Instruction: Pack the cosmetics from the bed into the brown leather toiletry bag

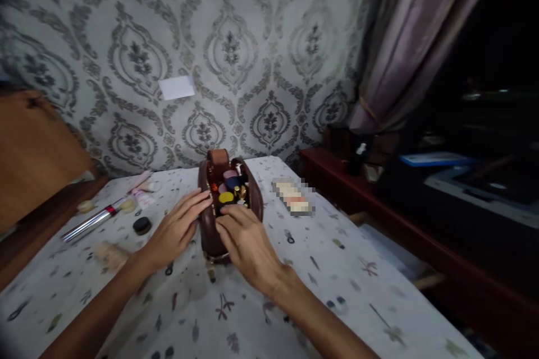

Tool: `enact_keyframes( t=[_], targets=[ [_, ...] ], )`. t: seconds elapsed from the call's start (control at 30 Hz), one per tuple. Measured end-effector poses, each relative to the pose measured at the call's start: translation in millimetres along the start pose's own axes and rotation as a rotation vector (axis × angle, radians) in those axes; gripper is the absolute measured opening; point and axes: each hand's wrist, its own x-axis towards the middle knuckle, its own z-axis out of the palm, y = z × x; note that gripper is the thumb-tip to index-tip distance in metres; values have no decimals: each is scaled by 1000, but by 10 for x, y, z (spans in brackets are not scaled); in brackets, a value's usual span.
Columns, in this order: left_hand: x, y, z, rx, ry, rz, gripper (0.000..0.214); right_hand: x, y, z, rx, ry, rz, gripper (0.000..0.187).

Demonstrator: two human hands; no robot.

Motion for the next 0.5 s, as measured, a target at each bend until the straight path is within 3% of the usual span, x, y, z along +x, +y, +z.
enact_keyframes(
  t=[0.2,0.33,0.4,0.47,0.5],
  targets=[
    [-264,-121,-148,-10,-17,-103,59,96,-269,129,89,102,-110,22],
    [-612,-495,-266,101,24,-280,50,101,-486,370,259,5,-180,22],
    [-792,-770,-352,226,-5,-435,45,80,-571,536,334,-85,-176,19],
    [-966,-1054,-468,384,-136,-722,44,55,-636,708,381,-185,-154,17],
    [-1052,-1186,-536,424,-145,-824,43,45,-661,791,395,-233,-135,18]
  ],
)
